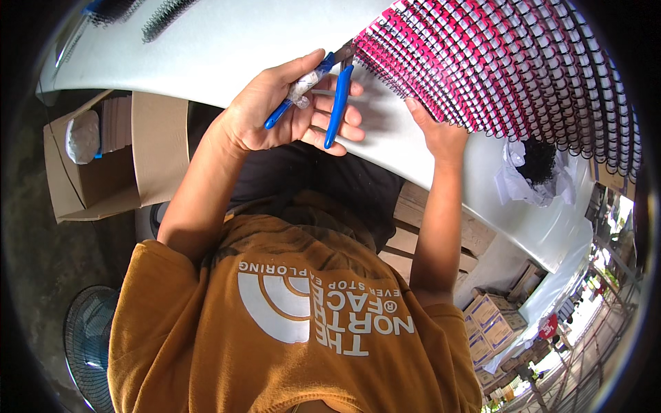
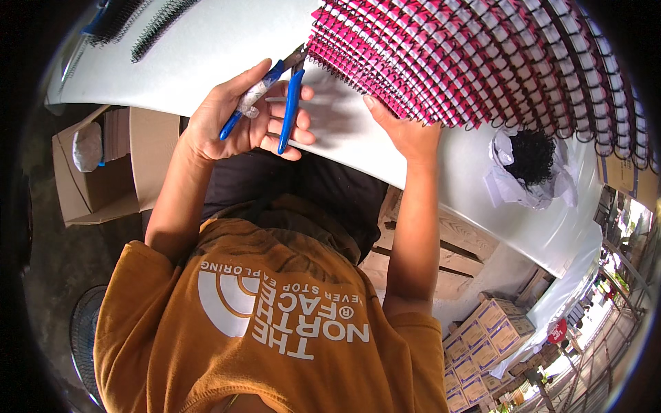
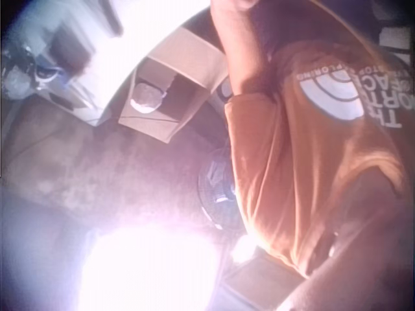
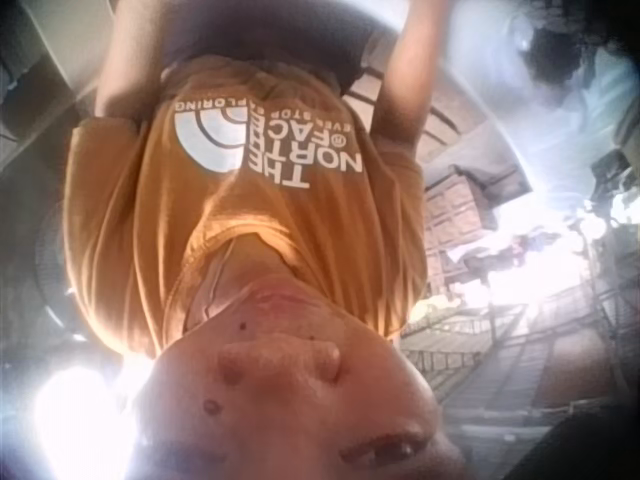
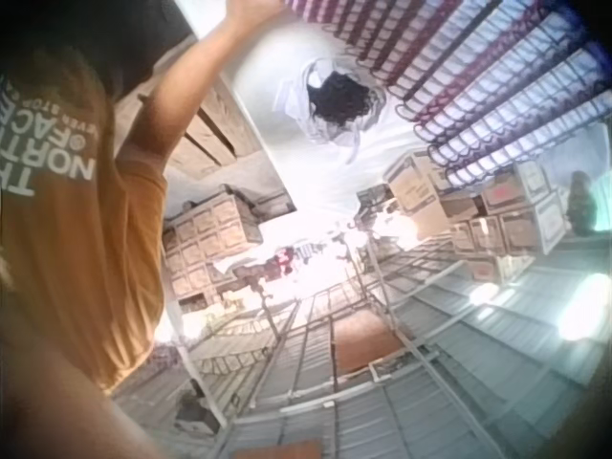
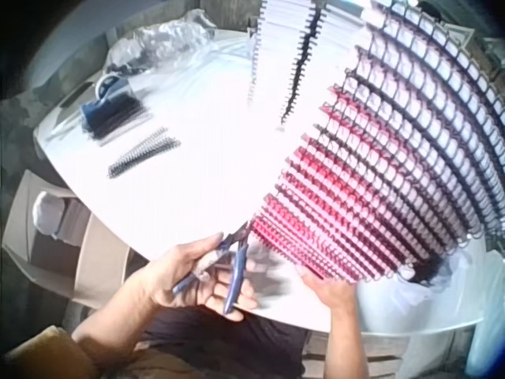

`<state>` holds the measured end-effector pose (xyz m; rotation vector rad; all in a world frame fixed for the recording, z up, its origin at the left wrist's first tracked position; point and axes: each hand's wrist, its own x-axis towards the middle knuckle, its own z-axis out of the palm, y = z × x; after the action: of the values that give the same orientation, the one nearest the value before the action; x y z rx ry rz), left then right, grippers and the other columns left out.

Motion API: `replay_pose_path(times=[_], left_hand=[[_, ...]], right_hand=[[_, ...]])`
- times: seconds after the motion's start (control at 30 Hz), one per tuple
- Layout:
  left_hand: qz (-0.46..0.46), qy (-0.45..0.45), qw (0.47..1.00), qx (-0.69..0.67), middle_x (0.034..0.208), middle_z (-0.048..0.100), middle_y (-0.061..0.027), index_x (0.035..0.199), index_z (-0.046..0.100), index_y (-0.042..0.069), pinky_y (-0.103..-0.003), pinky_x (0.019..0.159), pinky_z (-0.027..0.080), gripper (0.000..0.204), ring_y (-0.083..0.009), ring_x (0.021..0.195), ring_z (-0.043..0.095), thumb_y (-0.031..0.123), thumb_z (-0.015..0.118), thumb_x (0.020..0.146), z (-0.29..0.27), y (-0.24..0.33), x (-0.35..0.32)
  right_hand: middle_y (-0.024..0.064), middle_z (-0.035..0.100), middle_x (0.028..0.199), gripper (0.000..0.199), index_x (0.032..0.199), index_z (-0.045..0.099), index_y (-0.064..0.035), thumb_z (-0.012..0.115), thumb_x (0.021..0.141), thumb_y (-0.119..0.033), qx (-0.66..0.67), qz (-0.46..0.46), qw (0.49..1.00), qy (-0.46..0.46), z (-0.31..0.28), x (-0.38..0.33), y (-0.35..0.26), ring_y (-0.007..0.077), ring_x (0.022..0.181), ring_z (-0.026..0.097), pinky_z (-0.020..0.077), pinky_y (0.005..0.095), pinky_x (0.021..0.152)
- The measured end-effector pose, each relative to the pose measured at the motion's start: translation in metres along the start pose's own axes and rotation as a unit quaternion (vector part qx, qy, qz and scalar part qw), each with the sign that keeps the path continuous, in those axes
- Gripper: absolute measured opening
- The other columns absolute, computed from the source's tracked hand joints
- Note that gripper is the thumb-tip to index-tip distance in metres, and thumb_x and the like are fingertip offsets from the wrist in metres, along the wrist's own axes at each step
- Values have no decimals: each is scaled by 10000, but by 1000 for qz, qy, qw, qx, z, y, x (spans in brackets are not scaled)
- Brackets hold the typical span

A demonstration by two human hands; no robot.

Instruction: The person trims excess wire from the spiral coils of notebooks using a pair of pliers. They pick up a stack of pink notebooks, use the tool to cut the ends of the spiral bindings one at a time, and then set the stack down on a work surface.

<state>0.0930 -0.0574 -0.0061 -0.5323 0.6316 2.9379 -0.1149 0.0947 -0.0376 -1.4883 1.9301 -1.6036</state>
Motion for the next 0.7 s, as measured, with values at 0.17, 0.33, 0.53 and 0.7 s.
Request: replay_pose_path(times=[0.17, 0.33, 0.53, 0.7], left_hand=[[-6, -32, 999, -20, 951, 578, -226, 1204, 448, -58, -526, 775, 527, 664, -372, 888, 630, 519, 251, 945, -6, -2, -1], [-3, -76, 996, -43, 888, 578, -196, 1185, 461, -57, -500, 727, 551, 650, -338, 831, 644, 509, 248, 949, -12, -1, -4], [12, 130, 973, 189, 706, 543, -94, 1052, 527, -27, -310, 544, 533, 594, -188, 583, 579, 502, 274, 955, 11, 5, -6], [69, 320, 726, 604, 700, 553, -71, 1007, 550, 12, -271, 512, 472, 556, -146, 564, 545, 510, 309, 952, 30, -8, 5]], right_hand=[[52, 652, 891, 359, 961, 607, 7, 793, 672, -97, 12, 17, 1000, 13, 0, -2, 1, 146, 777, 617, 494, 290, 762], [53, 649, 914, 375, 968, 605, 5, 800, 669, -110, 10, 10, 1000, 12, 0, -1, 0, 152, 793, 614, 487, 298, 785], [48, 655, 890, 363, 954, 614, 3, 804, 671, -119, 20, 18, 999, 25, 0, -3, 2, 154, 794, 615, 487, 297, 785], [60, 658, 911, 378, 951, 615, 11, 816, 660, -123, -14, 34, 999, 8, -4, -2, 3, 160, 818, 619, 488, 300, 795]])
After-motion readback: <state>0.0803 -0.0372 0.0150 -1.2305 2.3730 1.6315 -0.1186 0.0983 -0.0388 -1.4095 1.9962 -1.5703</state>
